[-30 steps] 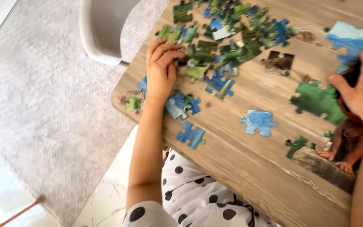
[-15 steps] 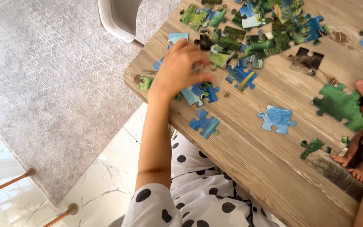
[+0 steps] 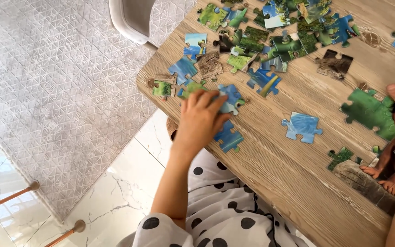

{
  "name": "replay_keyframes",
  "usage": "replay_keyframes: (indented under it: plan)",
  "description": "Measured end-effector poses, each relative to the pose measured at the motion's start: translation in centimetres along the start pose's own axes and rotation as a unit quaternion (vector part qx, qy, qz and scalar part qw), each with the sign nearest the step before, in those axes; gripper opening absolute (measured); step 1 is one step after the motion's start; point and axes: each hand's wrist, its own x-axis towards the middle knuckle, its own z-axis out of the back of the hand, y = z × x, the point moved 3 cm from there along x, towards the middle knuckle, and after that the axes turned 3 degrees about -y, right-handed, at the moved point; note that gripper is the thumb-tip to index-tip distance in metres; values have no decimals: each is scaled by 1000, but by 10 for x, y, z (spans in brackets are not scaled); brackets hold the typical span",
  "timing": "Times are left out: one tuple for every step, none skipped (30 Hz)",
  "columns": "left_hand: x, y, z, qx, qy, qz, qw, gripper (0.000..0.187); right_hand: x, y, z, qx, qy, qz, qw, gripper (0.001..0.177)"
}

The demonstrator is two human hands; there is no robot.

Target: The recorder is assembling a large-piece jigsaw puzzle of a cartoon character on a wooden table.

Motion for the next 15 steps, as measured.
replay_keyframes:
  plan:
    - [-1,-3,-7,5,-10,-9,1000,43,2,-4,-1,-17,10,-2,1000,68]
    - [-3,-4,-12,4,-11,-10,1000,43,0,9,7,-18,8,-2,1000,68]
    - [-4,-5,-17,6,-21,-14,1000,40,-1,21,15,-23,6,-20,1000,69]
    - [-6,-6,-22,8,-31,-16,999,36,-2,33,23,-27,4,-37,999,70]
    - [-3,-7,-24,7,-32,-17,999,36,-2,33,24,-28,3,-37,999,70]
    - [-1,-9,-26,25,-19,-32,999,39,-3,34,24,-21,2,-27,999,67]
    - [0,-10,-28,44,-6,-47,998,41,-4,35,24,-14,0,-16,1000,65]
    - [3,-13,-30,44,-7,-46,998,41,-4,31,22,-13,0,-15,1000,65]
    - [5,-16,-33,58,3,-51,997,48,-3,28,19,-8,-1,-7,1000,64]
    - [8,-20,-35,72,12,-56,996,56,-3,24,16,-3,-2,1,1000,64]
    - [9,-20,-39,73,11,-55,996,56,-2,13,11,-2,-2,2,1000,64]
    - [10,-21,-42,80,15,-47,996,69,-2,-1,4,-86,27,-38,995,64]
    - [10,-21,-45,88,19,-40,995,83,-1,-15,-3,-168,54,-77,981,67]
    - [11,-21,-47,88,18,-38,995,83,1,-12,-4,-168,54,-75,981,67]
    - [11,-20,-49,102,25,-29,994,88,4,-8,-5,-73,38,-79,993,68]
